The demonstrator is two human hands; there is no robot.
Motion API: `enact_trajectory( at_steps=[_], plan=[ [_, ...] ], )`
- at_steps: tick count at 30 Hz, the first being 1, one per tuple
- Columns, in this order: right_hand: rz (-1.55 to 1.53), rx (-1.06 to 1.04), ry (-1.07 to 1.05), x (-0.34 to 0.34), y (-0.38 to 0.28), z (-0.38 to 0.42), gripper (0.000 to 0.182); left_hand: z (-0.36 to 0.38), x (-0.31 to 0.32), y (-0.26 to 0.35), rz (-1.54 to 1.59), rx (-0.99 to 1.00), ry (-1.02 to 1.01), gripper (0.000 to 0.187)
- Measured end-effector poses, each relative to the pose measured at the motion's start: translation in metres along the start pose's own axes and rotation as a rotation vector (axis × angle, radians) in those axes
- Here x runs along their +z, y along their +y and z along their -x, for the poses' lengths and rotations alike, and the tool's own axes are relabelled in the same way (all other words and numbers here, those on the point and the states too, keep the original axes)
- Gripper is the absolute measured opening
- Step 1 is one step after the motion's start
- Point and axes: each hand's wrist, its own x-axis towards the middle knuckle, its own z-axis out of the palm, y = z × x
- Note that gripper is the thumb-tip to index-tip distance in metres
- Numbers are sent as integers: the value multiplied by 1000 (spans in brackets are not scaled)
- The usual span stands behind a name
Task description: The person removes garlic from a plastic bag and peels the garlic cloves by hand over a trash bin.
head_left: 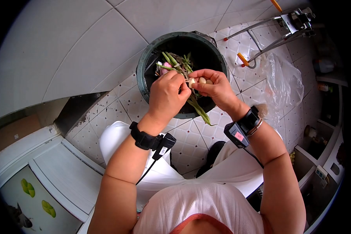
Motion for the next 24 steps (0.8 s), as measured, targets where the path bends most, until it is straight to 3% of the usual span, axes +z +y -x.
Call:
enact_trajectory(
  at_steps=[7, 10, 20, 24],
  plan=[
    [152, -3, -32, 0, -3, 4, 28, -2, -3, -7, -52, -53, 98, 9],
    [80, -41, -22, 1, -2, 4, 26, -3, -9, -4, -70, -108, 84, 9],
    [-323, 110, -75, -6, -1, 3, 20, -3, -10, -4, -173, -249, 71, 4],
    [-415, 157, -93, -9, -1, 3, 23, -5, -3, -6, 277, -204, 51, 9]
  ],
)
